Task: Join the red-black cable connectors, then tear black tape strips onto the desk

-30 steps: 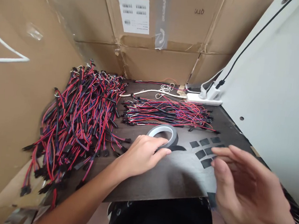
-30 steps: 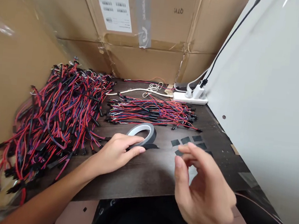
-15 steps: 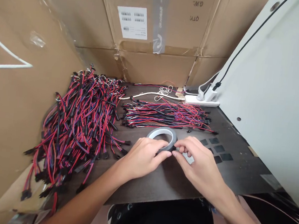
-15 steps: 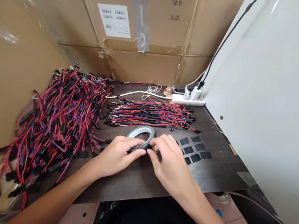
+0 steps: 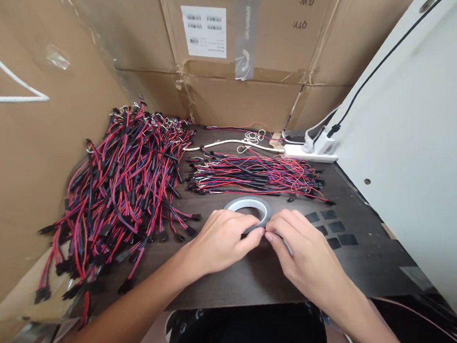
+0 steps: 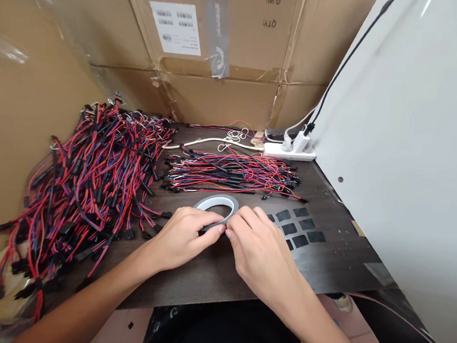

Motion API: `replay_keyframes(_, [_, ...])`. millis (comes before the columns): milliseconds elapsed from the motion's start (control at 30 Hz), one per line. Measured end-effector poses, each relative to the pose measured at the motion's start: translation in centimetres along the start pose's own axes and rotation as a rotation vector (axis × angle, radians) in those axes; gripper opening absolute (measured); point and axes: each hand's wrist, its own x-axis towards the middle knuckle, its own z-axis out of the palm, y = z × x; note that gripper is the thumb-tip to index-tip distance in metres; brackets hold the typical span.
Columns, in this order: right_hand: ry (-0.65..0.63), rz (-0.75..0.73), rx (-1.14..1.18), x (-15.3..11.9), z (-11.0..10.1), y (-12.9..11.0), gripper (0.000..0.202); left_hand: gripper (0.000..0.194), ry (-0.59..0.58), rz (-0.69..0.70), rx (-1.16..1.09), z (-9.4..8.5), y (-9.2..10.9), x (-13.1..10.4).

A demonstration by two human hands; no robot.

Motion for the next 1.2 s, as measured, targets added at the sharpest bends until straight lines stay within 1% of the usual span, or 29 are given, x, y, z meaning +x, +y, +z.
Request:
replay_keyframes(100, [0.013,-0.116,-0.095,-0.4,-0.2,-0.8,0.028,0.019,0.034,0.016,-0.017,0.0,-0.1,-0.1])
replay_keyframes(200, [0.02,-0.269,-0.24,-1.4,-0.8,-2.0,0.033,0.024,-0.004,0.122,-0.084,0.0,-0.1,-0.3])
replay_keyframes(267, [0.018,-0.299,-0.251,-2.1,-1.0,-2.5,0.032,0.03,-0.026,0.178,-0.099,0.1,-0.1,-0.4])
replay_keyframes(333, [0.043,-0.246,-0.204,-2.6,-0.8,-2.4,0.03,0.032,-0.011,0.173,-0.082,0.3,0.0,-0.4])
replay_keyframes(467, [0.069,-0.042,-0.03,-2.6,0.1,-1.3,0.027,0.025,-0.007,0.124,-0.064,0.7,0.1,-0.4])
replay_keyframes(533, [0.059,0.006,0.049,-2.4,0.4,-0.9,0.024,0.025,-0.008,0.12,-0.051,0.8,0.0,-0.4])
replay_keyframes(600, [0.063,0.023,0.088,-2.2,0.5,-0.9,0.022,0.026,0.009,0.13,-0.035,0.9,-0.1,-0.4])
replay_keyframes(667, [0.075,0.017,0.078,-2.3,0.5,-1.2,0.022,0.028,0.038,0.155,-0.017,1.0,-0.3,-0.3])
replay_keyframes(733, [0.097,-0.006,0.004,-2.6,0.4,-1.8,0.023,0.032,0.068,0.19,-0.005,1.1,-0.3,-0.3])
replay_keyframes(800, [0.132,-0.062,-0.114,-2.9,0.3,-2.5,0.026,0.037,0.084,0.219,-0.006,1.0,-0.2,-0.2])
replay_keyframes(867, [0.156,-0.154,-0.2,-3.2,0.1,-2.9,0.026,0.041,0.084,0.233,-0.018,0.9,-0.1,-0.3])
replay_keyframes(933, [0.158,-0.213,-0.206,-3.3,0.0,-3.0,0.026,0.043,0.079,0.24,-0.027,0.8,0.0,-0.3])
replay_keyframes(967, [0.154,-0.201,-0.179,-3.3,0.0,-3.0,0.025,0.043,0.077,0.247,-0.031,0.8,0.0,-0.4])
replay_keyframes(1000, [0.149,-0.162,-0.133,-3.3,0.0,-2.8,0.024,0.043,0.073,0.254,-0.038,0.8,-0.1,-0.4])
replay_keyframes(1133, [0.125,0.083,0.131,-2.7,-0.1,-2.0,0.018,0.036,0.055,0.256,-0.07,0.7,-0.2,-0.6])
replay_keyframes(1200, [0.111,0.142,0.206,-2.3,-0.3,-1.8,0.017,0.033,0.06,0.238,-0.065,0.7,-0.2,-0.6])
